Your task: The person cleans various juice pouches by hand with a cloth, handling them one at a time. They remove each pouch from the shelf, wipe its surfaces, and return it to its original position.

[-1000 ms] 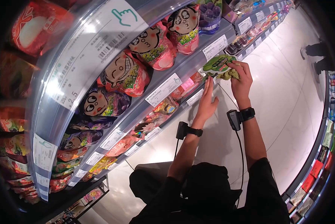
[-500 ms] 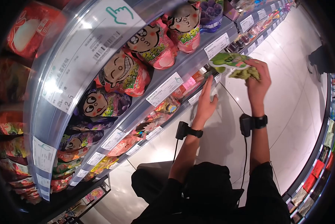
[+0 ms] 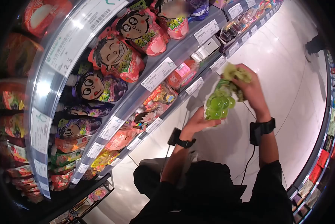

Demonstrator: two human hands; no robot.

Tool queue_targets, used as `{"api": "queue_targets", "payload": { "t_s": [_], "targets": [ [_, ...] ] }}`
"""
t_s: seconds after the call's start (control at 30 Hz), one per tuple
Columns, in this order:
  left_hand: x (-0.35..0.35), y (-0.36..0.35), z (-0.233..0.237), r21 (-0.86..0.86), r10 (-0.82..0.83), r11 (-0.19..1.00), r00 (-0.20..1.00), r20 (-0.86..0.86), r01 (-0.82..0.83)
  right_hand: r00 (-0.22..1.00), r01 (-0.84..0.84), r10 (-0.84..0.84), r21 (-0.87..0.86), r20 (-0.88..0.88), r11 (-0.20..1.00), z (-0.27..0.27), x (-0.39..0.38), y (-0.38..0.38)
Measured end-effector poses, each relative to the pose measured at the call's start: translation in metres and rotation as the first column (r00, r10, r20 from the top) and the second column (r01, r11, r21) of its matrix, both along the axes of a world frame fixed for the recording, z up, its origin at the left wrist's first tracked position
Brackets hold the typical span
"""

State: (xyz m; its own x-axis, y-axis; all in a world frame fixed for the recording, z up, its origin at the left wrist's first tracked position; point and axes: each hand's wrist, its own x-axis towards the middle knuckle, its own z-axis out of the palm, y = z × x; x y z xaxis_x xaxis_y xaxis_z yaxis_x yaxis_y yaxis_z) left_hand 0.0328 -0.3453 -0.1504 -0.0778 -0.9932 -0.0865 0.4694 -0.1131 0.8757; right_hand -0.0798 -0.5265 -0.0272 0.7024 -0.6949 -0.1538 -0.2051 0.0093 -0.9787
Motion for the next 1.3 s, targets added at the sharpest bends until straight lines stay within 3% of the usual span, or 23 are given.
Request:
{"api": "queue_targets", "payload": {
  "t_s": [0.03,0.07,0.1,0.17,0.2,0.23,0.27,0.33,0.37,0.43,0.5,0.6,0.67,0.7,0.8,0.9,0.97,1.03,1.07,1.1,1.17,1.23,1.3],
  "targets": [
    [-0.013,0.009,-0.007,0.077,0.111,0.992,0.971,-0.210,-0.097,0.998,0.061,-0.061,0.001,0.033,0.998,0.004,0.013,0.020],
    [-0.028,0.008,-0.024,-0.048,0.225,0.964,0.900,-0.374,-0.261,0.997,-0.022,0.025,-0.042,0.074,0.999,-0.020,0.009,0.025],
    [-0.030,0.016,-0.025,-0.045,0.230,0.963,0.900,-0.370,-0.265,0.995,-0.064,0.084,-0.299,0.054,0.952,-0.039,0.008,0.033],
    [-0.029,0.029,-0.025,0.082,0.321,0.930,0.687,-0.652,-0.357,0.984,-0.171,0.171,-0.529,-0.050,0.832,-0.031,0.009,0.059],
    [-0.029,0.037,-0.030,0.087,0.347,0.922,0.709,-0.614,-0.376,0.983,-0.176,0.180,-0.526,-0.044,0.832,-0.029,0.006,0.075],
    [-0.028,0.046,-0.034,0.091,0.356,0.919,0.709,-0.609,-0.384,0.950,-0.307,0.270,-0.623,-0.156,0.720,-0.028,0.002,0.092],
    [-0.028,0.054,-0.039,0.158,0.388,0.911,0.659,-0.644,-0.381,0.900,-0.429,0.337,-0.691,-0.275,0.581,-0.027,0.000,0.102],
    [-0.028,0.066,-0.039,0.284,0.448,0.889,0.553,-0.703,-0.359,0.879,-0.468,0.369,-0.702,-0.304,0.536,-0.021,-0.003,0.108],
    [-0.033,0.073,-0.039,0.286,0.450,0.888,0.554,-0.700,-0.360,0.857,-0.502,0.389,-0.712,-0.336,0.491,-0.021,-0.005,0.110],
    [-0.047,0.085,-0.020,0.302,0.470,0.881,0.734,-0.491,-0.363,0.868,-0.487,0.340,-0.756,-0.362,0.437,-0.038,0.001,0.100],
    [-0.055,0.086,-0.012,0.247,0.420,0.907,0.776,-0.470,-0.342,0.963,-0.270,0.198,-0.707,-0.184,0.654,-0.043,0.009,0.096],
    [-0.062,0.086,-0.025,0.400,0.549,0.829,0.707,-0.445,-0.391,0.904,-0.408,0.347,-0.749,-0.250,0.522,-0.026,0.008,0.120],
    [-0.063,0.088,-0.027,0.353,0.557,0.820,0.489,-0.671,-0.450,0.801,-0.558,0.473,-0.743,-0.367,0.369,-0.005,0.000,0.134],
    [-0.062,0.094,-0.025,0.368,0.570,0.811,0.476,-0.670,-0.455,0.792,-0.570,0.486,-0.733,-0.370,0.372,-0.010,0.000,0.132],
    [-0.057,0.110,0.015,0.460,0.556,0.812,0.719,-0.417,-0.360,0.886,-0.463,0.280,-0.708,-0.369,0.534,-0.017,0.000,0.117],
    [-0.068,0.111,0.028,0.292,0.634,0.773,0.669,-0.388,-0.563,0.892,-0.448,0.340,-0.690,-0.299,0.569,0.009,0.011,0.139],
    [-0.069,0.124,0.044,0.363,0.707,0.706,0.580,-0.404,-0.608,0.859,-0.499,0.426,-0.651,-0.285,0.572,0.028,0.010,0.161],
    [-0.072,0.144,0.057,0.369,0.709,0.681,0.442,-0.549,-0.633,0.796,-0.521,0.570,-0.711,-0.204,0.473,0.032,-0.002,0.179],
    [-0.074,0.154,0.055,0.370,0.687,0.723,0.554,-0.470,-0.583,0.824,-0.545,0.462,-0.686,-0.330,0.482,0.026,-0.010,0.180],
    [-0.077,0.156,0.062,0.362,0.688,0.721,0.555,-0.467,-0.590,0.849,-0.515,0.393,-0.718,-0.353,0.469,0.031,-0.003,0.175],
    [-0.089,0.157,0.077,0.190,0.680,0.733,0.709,-0.187,-0.653,0.899,-0.437,0.291,-0.683,-0.326,0.585,0.021,-0.001,0.172],
    [-0.101,0.168,0.063,0.179,0.627,0.779,0.757,-0.186,-0.601,0.881,-0.466,0.339,-0.728,-0.329,0.503,0.022,-0.010,0.196],
    [-0.111,0.179,0.038,0.248,0.551,0.834,0.751,-0.363,-0.492,0.857,-0.492,0.382,-0.767,-0.345,0.411,0.036,-0.019,0.217]
  ]
}}
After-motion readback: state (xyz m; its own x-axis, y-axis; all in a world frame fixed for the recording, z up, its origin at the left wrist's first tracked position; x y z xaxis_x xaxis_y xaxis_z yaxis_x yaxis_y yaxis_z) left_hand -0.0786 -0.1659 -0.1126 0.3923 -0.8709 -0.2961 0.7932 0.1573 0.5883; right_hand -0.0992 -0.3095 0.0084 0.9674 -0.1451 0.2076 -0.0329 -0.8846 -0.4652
